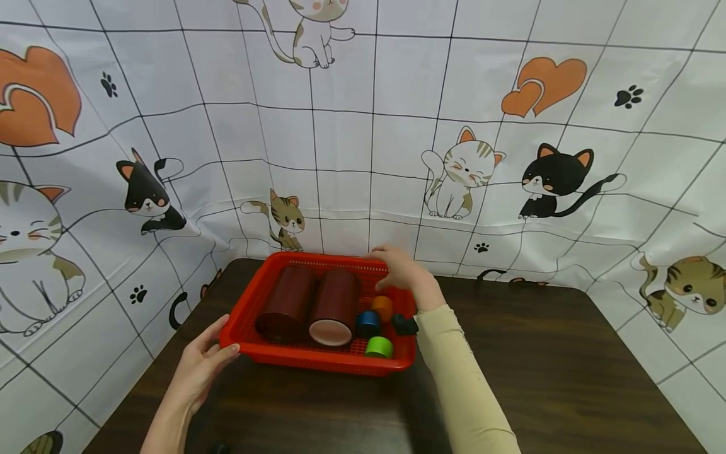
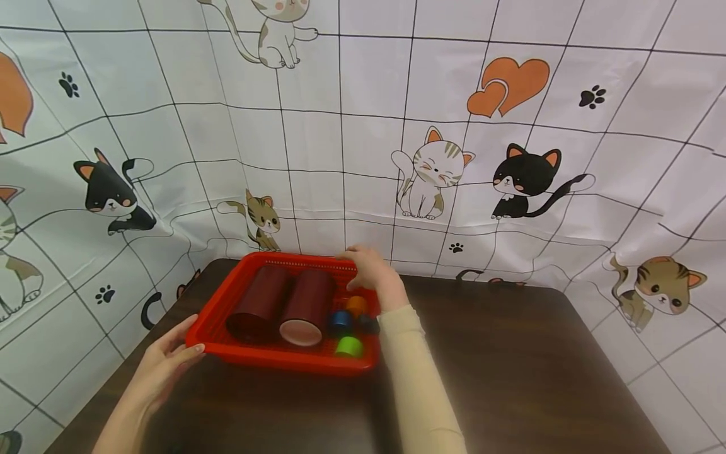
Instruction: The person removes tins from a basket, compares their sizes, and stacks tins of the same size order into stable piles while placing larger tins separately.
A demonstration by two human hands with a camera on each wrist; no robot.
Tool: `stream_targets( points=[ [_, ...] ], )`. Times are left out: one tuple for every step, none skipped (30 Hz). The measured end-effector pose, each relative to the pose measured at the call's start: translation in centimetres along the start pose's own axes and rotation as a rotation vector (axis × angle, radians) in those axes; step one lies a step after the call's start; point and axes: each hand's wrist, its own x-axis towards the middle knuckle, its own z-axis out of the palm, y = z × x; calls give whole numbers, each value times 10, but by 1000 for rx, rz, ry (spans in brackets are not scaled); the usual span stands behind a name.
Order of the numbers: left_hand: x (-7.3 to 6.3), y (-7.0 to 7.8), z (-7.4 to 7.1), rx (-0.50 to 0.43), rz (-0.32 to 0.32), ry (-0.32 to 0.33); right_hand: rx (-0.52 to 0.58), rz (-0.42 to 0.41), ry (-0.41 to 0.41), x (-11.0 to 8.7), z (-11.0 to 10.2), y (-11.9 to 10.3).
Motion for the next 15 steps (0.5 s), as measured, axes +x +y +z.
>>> stream_targets(
  points=[
    [0, 0, 0, 1, 1, 2, 17, 7, -3, 0, 2, 0],
    [0, 1, 0, 4, 1, 2, 23, 16, -6, -1, 4, 0],
    [0, 1, 0, 7, 1, 1, 24, 25, -12, -1, 6, 0],
    [1, 1, 0, 12, -3, 3, 25, 31, -20, -1, 8, 0],
    [0, 1, 1, 17, -6, 4, 19, 26, -25, -1, 11, 0],
    [0, 2, 1, 19, -11, 5, 11, 20, -32, -1, 13, 0],
    [0, 2, 1, 22, -17, 6, 1, 18, -37, -1, 15, 1],
    [0, 1, 1, 26, -23, 7, -3, 11, -44, 0, 18, 1],
    [-1, 1, 1, 31, -27, 7, -6, 0, -47, 0, 20, 2],
    [-1, 1, 1, 31, -30, 7, -8, -9, -51, 1, 22, 2],
    [-1, 1, 1, 29, -30, 7, -9, -17, -52, 2, 23, 3],
    [-1, 1, 1, 29, -30, 7, -11, -18, -55, 2, 24, 3],
    [-1, 1, 1, 27, -28, 6, -12, -14, -59, 2, 25, 4],
    [-1, 0, 1, 24, -26, 6, -10, -13, -63, 3, 26, 4],
    [-1, 0, 2, 22, -25, 6, -19, -11, -67, 3, 27, 4]
  ],
)
